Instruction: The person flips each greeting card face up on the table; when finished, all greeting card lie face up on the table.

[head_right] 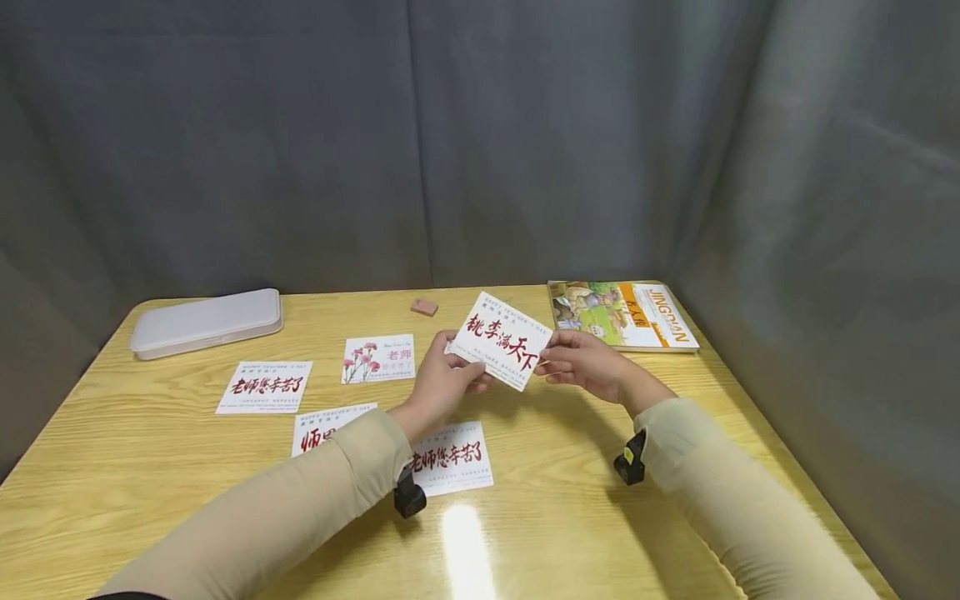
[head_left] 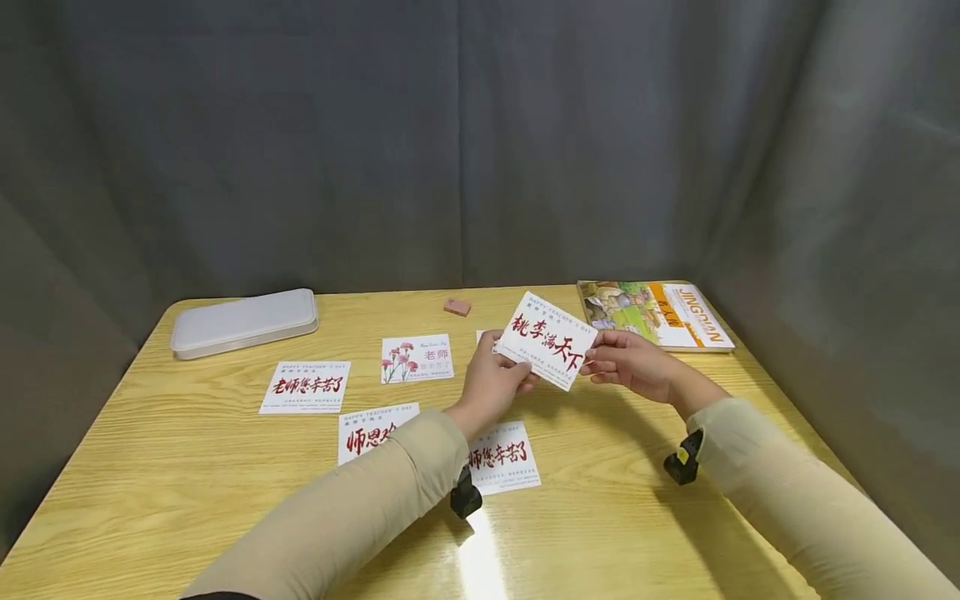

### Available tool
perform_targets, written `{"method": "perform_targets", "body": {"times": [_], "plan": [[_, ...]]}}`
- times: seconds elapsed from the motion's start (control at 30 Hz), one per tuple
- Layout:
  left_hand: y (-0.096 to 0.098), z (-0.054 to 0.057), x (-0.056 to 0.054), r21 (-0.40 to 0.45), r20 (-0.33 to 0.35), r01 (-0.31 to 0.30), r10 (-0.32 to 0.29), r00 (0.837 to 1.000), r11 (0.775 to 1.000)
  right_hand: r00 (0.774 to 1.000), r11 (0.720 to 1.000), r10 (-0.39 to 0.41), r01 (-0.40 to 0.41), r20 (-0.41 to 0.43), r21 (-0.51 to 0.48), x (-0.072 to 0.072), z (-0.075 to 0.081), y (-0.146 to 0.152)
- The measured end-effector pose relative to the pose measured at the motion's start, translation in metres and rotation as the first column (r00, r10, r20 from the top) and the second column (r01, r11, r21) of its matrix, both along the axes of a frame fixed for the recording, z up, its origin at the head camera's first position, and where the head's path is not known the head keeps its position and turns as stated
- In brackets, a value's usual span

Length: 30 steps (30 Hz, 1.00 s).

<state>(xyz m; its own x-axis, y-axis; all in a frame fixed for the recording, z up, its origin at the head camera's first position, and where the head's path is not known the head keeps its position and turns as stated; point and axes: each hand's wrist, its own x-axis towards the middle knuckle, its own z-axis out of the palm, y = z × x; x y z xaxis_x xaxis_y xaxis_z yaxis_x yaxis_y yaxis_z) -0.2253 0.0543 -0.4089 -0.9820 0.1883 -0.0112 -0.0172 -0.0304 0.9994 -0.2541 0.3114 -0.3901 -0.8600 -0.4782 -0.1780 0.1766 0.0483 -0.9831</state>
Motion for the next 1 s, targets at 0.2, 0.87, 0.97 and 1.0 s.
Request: {"method": "perform_targets", "body": {"times": [0.2,0.87,0.97,1.0], "plan": [[-0.004,-0.001,0.0,-0.257,-0.068,0.042,-0.062,0.996,0.965,0.996,0.988,-0.089,0.088,0.0,0.125,-0.005,0.002,0.009],[0.025,-0.01,0.022,-0.987,-0.019,0.109,-0.752,0.659,0.12,0.997,0.871,0.048,-0.07,0.058,0.486,-0.008,-0.011,0.027],[0.025,-0.009,0.024,-0.989,0.009,0.118,-0.749,0.663,0.093,0.998,0.825,0.05,-0.056,0.027,0.563,-0.007,-0.012,0.02],[0.025,-0.009,0.024,-0.989,0.009,0.115,-0.751,0.661,0.089,0.999,0.799,0.047,-0.044,0.011,0.6,-0.007,-0.012,0.018]]}}
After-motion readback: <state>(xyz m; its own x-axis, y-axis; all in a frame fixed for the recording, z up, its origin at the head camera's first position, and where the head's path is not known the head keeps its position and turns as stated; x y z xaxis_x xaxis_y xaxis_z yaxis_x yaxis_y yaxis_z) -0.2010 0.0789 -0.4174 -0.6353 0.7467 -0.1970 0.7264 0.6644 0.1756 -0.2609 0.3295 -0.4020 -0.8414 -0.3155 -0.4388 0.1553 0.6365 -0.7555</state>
